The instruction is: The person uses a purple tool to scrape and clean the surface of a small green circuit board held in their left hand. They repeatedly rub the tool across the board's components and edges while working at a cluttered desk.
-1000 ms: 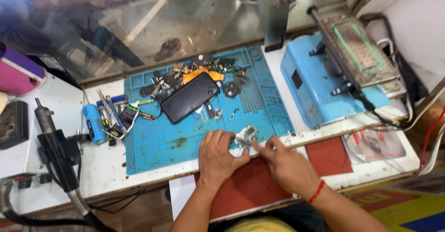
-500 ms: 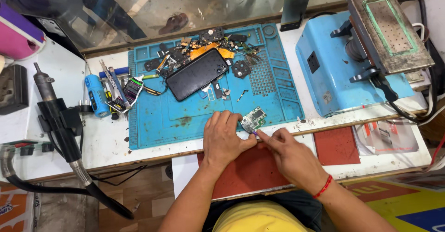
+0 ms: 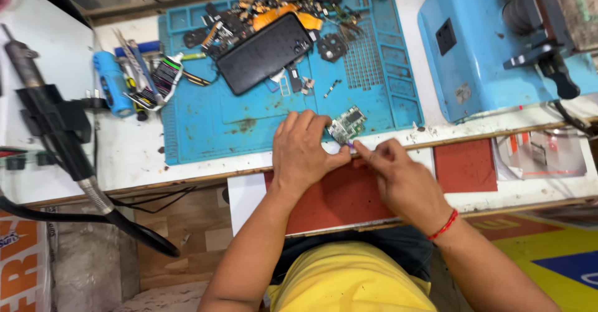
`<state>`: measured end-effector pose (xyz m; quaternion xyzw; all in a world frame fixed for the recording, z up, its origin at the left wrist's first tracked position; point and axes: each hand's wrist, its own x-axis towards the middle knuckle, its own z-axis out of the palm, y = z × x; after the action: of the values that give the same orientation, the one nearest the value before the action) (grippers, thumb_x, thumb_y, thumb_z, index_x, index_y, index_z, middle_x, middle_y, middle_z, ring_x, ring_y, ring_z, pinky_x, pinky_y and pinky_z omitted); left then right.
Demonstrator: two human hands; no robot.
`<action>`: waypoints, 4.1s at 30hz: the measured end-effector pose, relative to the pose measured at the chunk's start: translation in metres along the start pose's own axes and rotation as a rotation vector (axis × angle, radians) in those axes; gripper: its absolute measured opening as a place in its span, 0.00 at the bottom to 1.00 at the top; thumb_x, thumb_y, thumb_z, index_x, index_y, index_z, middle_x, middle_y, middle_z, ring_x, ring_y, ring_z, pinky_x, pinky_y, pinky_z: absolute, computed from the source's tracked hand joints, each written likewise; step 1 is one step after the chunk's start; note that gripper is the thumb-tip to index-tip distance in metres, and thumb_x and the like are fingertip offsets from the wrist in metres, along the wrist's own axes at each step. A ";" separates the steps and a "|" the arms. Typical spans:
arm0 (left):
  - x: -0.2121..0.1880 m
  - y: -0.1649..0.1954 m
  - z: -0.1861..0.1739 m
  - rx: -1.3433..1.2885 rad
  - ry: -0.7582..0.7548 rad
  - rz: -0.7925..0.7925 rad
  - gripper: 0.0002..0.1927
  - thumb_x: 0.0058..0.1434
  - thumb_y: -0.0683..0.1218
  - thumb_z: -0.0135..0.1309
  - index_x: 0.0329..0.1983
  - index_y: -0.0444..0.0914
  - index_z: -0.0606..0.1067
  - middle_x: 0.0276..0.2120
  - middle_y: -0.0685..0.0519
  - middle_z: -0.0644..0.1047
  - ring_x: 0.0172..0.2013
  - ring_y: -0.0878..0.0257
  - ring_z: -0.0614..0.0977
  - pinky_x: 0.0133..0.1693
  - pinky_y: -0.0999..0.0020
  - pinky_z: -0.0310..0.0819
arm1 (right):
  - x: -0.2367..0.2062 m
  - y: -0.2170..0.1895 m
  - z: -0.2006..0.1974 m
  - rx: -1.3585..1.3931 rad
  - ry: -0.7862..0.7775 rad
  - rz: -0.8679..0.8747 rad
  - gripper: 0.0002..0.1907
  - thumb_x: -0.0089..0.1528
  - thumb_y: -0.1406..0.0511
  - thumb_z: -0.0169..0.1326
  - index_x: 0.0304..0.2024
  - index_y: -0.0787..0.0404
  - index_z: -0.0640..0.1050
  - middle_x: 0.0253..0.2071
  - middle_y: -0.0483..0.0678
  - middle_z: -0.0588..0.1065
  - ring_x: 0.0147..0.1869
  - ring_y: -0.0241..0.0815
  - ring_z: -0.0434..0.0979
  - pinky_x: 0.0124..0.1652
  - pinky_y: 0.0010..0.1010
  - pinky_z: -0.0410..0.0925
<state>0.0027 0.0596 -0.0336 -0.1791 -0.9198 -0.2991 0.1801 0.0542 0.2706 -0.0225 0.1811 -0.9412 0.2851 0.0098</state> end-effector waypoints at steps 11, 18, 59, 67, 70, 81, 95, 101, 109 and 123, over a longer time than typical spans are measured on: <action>0.002 0.003 -0.001 0.002 -0.020 -0.026 0.22 0.42 0.55 0.70 0.35 0.39 0.79 0.32 0.53 0.74 0.37 0.53 0.75 0.40 0.56 0.70 | 0.005 -0.005 -0.010 -0.160 -0.073 0.091 0.32 0.58 0.71 0.51 0.65 0.48 0.74 0.44 0.50 0.72 0.24 0.55 0.76 0.25 0.46 0.71; 0.003 0.002 -0.002 -0.013 -0.032 -0.037 0.22 0.41 0.54 0.69 0.35 0.39 0.78 0.32 0.52 0.74 0.38 0.52 0.76 0.40 0.55 0.70 | 0.008 -0.010 -0.018 -0.229 -0.024 0.108 0.27 0.60 0.67 0.55 0.64 0.46 0.74 0.44 0.50 0.73 0.23 0.55 0.76 0.25 0.46 0.71; -0.082 0.012 -0.012 -0.714 -0.264 -0.431 0.19 0.70 0.47 0.53 0.59 0.32 0.73 0.34 0.50 0.79 0.34 0.65 0.80 0.37 0.72 0.76 | 0.101 0.011 -0.052 0.293 -0.415 -0.480 0.12 0.58 0.64 0.66 0.43 0.60 0.84 0.40 0.49 0.83 0.40 0.48 0.84 0.39 0.34 0.77; -0.089 0.017 -0.061 -0.045 -0.063 -0.237 0.21 0.61 0.37 0.60 0.59 0.40 0.78 0.46 0.48 0.79 0.31 0.60 0.83 0.29 0.67 0.76 | 0.115 0.037 -0.021 0.132 -0.256 -0.433 0.29 0.50 0.59 0.71 0.52 0.61 0.83 0.52 0.53 0.75 0.56 0.54 0.74 0.52 0.40 0.69; -0.080 0.016 -0.055 0.087 -0.108 -0.140 0.23 0.59 0.38 0.60 0.59 0.41 0.78 0.46 0.49 0.77 0.32 0.57 0.83 0.29 0.63 0.75 | 0.119 0.050 -0.022 0.216 -0.311 -0.405 0.29 0.51 0.60 0.70 0.54 0.61 0.82 0.52 0.51 0.74 0.55 0.50 0.74 0.52 0.37 0.70; -0.044 0.023 -0.039 0.217 -0.355 -0.199 0.25 0.58 0.38 0.53 0.60 0.43 0.77 0.42 0.50 0.76 0.23 0.51 0.81 0.23 0.55 0.75 | 0.115 0.055 -0.028 0.205 -0.308 -0.323 0.26 0.51 0.64 0.69 0.52 0.63 0.82 0.50 0.51 0.75 0.53 0.49 0.76 0.50 0.35 0.72; -0.044 0.023 -0.047 0.106 -0.094 -0.203 0.16 0.63 0.41 0.56 0.54 0.44 0.80 0.37 0.52 0.75 0.26 0.52 0.80 0.26 0.56 0.74 | 0.103 0.049 -0.016 0.214 -0.184 -0.297 0.18 0.58 0.68 0.60 0.51 0.66 0.78 0.52 0.55 0.71 0.54 0.54 0.76 0.52 0.39 0.72; -0.058 0.039 -0.029 0.214 -0.100 -0.217 0.17 0.63 0.39 0.56 0.55 0.41 0.79 0.36 0.49 0.75 0.25 0.50 0.80 0.26 0.55 0.74 | 0.098 0.048 -0.006 0.121 -0.050 -0.390 0.19 0.56 0.68 0.61 0.49 0.66 0.78 0.53 0.57 0.71 0.57 0.58 0.74 0.56 0.42 0.71; -0.048 0.053 -0.030 0.271 -0.110 -0.263 0.18 0.63 0.39 0.54 0.57 0.39 0.78 0.36 0.49 0.74 0.26 0.50 0.80 0.25 0.55 0.74 | 0.099 0.054 -0.006 0.148 -0.067 -0.406 0.18 0.55 0.66 0.63 0.47 0.66 0.79 0.52 0.55 0.72 0.56 0.57 0.75 0.56 0.42 0.71; -0.061 0.048 -0.027 0.291 -0.150 -0.291 0.18 0.63 0.41 0.54 0.56 0.45 0.79 0.36 0.49 0.75 0.25 0.48 0.80 0.27 0.52 0.75 | 0.100 0.055 -0.004 0.161 -0.061 -0.414 0.18 0.55 0.66 0.61 0.47 0.67 0.78 0.53 0.57 0.71 0.56 0.58 0.75 0.56 0.42 0.71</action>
<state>0.0831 0.0662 -0.0167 -0.0384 -0.9802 -0.1720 0.0899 -0.0586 0.2820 -0.0363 0.3794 -0.8579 0.3456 0.0252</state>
